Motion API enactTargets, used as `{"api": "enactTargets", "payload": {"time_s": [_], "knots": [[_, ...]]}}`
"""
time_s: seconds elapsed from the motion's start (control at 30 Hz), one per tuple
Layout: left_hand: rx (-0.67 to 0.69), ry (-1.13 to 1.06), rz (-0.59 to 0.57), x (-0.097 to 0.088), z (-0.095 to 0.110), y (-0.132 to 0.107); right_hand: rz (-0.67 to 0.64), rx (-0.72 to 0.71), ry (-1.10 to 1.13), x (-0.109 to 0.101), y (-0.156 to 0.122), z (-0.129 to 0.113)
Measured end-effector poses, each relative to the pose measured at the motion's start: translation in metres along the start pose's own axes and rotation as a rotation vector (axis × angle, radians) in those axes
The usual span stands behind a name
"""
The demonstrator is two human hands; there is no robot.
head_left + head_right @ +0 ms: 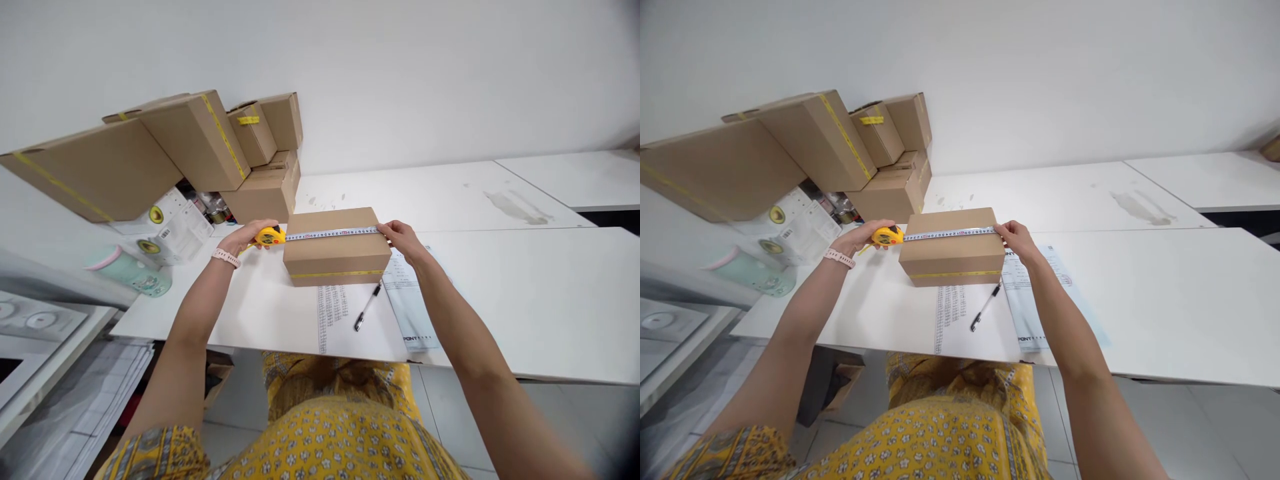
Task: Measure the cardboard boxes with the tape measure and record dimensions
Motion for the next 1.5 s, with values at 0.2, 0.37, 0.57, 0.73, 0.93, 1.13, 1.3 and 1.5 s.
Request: {"api": "enactTargets", "payload": {"time_s": [0.2,0.37,0.57,0.73,0.93,1.13,1.3,1.5], "knots": [[-0.008,0.032,0.015,0.005,0.006,-0.004,0.019,-0.018,-0.097,0.000,0.003,-0.004],[0.071,0.097,0.012,0.000,0.023,-0.044,0.063,-0.101,-0.160,-0.013,0.004,-0.015],[0.038,-0.175,-0.456,0.081,-0.012,-0.131,0.054,-0.314,0.031,-0.007,0.012,-0.040],[0.003,-0.737,-0.681,0.214,-0.028,-0.157,-0.259,-0.319,-0.206,0.036,0.035,-0.070],[0.034,-0.920,-0.510,0.238,0.013,-0.124,-0.287,-0.323,-0.345,0.056,0.052,-0.070],[-0.042,-0.961,-0.489,0.232,0.000,-0.117,-0.239,-0.299,-0.458,0.074,0.083,-0.048],[-0.037,-0.952,-0.490,0.242,-0.002,-0.125,-0.225,-0.273,-0.498,0.081,0.098,-0.039],[-0.033,-0.932,-0.445,0.246,0.002,-0.127,-0.225,-0.285,-0.511,0.080,0.097,-0.038]]}}
Point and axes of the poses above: each hand's wrist, its own y-axis towards the middle knuckle, its own x-axis out of the palm, z = x × y, the point moved 1 cm from there along y, towards the middle knuckle, and after that the axes turned 7 degrees about -x, right-handed, at the moved point
